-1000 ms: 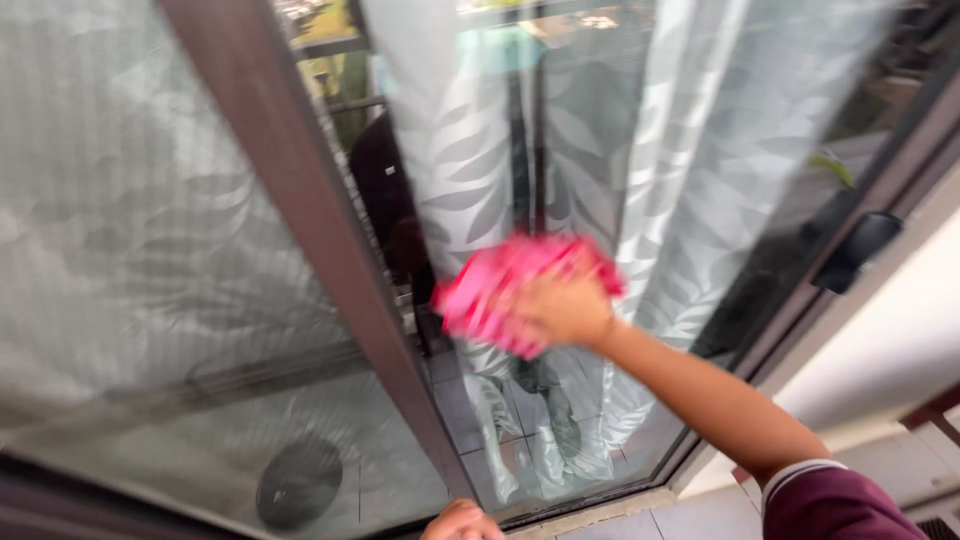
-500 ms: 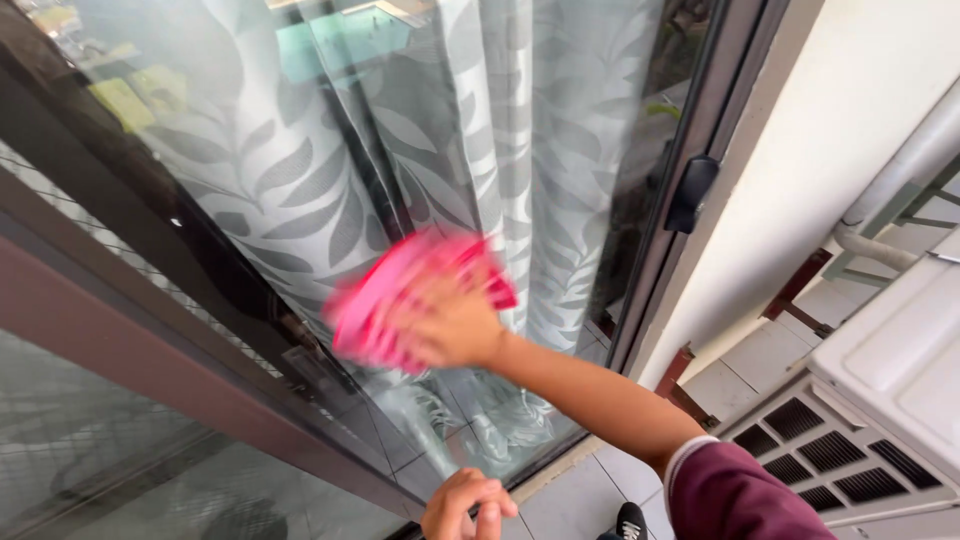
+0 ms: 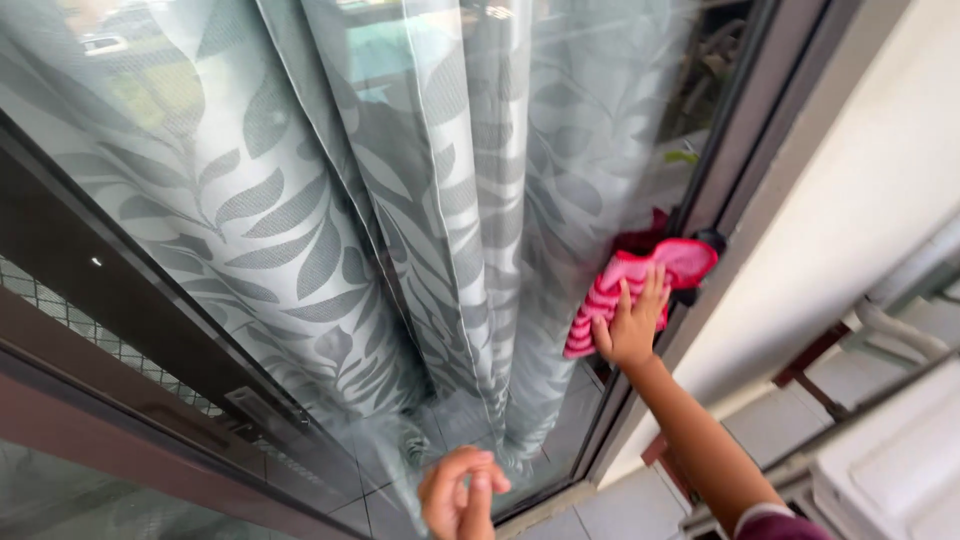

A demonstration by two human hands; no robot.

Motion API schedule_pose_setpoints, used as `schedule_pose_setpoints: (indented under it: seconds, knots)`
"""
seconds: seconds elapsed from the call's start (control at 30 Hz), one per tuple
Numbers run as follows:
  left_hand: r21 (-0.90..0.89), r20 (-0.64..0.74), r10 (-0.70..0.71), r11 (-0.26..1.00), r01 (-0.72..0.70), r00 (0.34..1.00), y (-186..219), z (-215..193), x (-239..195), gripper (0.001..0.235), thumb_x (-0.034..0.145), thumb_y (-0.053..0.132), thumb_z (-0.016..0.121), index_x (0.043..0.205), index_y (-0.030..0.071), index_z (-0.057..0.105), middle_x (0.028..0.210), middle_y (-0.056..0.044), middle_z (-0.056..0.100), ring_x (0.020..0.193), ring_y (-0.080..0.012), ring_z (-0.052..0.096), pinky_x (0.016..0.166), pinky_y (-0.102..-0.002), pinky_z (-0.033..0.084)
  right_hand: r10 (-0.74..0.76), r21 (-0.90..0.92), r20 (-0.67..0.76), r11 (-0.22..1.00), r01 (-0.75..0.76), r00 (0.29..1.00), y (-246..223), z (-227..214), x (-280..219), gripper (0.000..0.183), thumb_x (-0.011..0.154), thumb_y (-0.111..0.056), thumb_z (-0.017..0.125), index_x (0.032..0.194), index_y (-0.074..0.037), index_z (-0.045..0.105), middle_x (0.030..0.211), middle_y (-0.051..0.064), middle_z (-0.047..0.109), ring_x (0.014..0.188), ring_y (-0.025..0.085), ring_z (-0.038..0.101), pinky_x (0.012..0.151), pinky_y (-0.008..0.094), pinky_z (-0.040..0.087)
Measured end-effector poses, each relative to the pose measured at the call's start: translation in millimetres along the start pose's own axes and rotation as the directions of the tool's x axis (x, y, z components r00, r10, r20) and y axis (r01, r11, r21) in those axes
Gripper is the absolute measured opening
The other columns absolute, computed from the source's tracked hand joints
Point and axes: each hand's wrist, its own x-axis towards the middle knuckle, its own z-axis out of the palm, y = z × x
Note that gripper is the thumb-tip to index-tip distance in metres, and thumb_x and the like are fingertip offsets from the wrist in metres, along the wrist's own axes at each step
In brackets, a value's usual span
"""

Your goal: Cleaning a sliding glass door using a cloth and a squeegee on a balcony.

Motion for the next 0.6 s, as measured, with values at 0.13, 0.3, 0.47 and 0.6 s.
schedule_pose_setpoints:
  seconds: [0.13,0.3,0.47,0.6]
  knots:
    - [0.069,0.143,0.013,0.997,-0.023,0.99,-17,55,26,0.012,0.095,0.001,0.061,0.104,-0.005,0.066,0.066,-0.01,0.065,0.057,-0.0163,0.064,0.058,-0.03,0.052,-0.046,0.077,-0.098,0.996,0.053,0.994,-14,-10,55,0.079,0.095,-0.045,0.061,0.162,-0.014,0.032,0.167,0.034,0.015,0.156,0.059,0.014,0.123,0.073,0.007]
    - [0.01,0.248,0.103,0.994,-0.109,0.963,-51,97,31,0.011,0.098,0.003,0.061,0.106,-0.004,0.065,0.067,-0.007,0.065,0.058,-0.0164,0.063,0.059,-0.031,0.049,-0.069,0.036,-0.19,0.996,0.077,0.979,-27,-88,253,0.073,0.101,-0.049,0.061,0.164,-0.02,0.035,0.172,0.028,0.017,0.161,0.053,0.015,0.125,0.07,0.004]
    - [0.171,0.151,0.225,0.953,-0.25,0.963,-266,-6,-99,0.01,0.098,0.006,0.063,0.104,-0.001,0.066,0.07,-0.008,0.063,0.058,-0.0177,0.064,0.056,-0.032,0.049,-0.063,-0.016,-0.177,0.998,0.061,0.982,-84,-116,358,0.07,0.105,-0.054,0.054,0.166,-0.023,0.039,0.172,0.024,0.016,0.158,0.048,0.012,0.126,0.068,0.003]
    - [0.301,0.104,0.331,0.888,-0.347,0.938,-401,-34,-151,0.014,0.099,0.009,0.062,0.108,-0.001,0.065,0.076,-0.009,0.06,0.064,-0.0201,0.062,0.06,-0.035,0.047,-0.132,-0.024,-0.15,0.991,0.13,0.98,-134,-123,369,0.063,0.106,-0.055,0.052,0.161,-0.027,0.04,0.167,0.023,0.017,0.155,0.051,0.01,0.124,0.07,0.001]
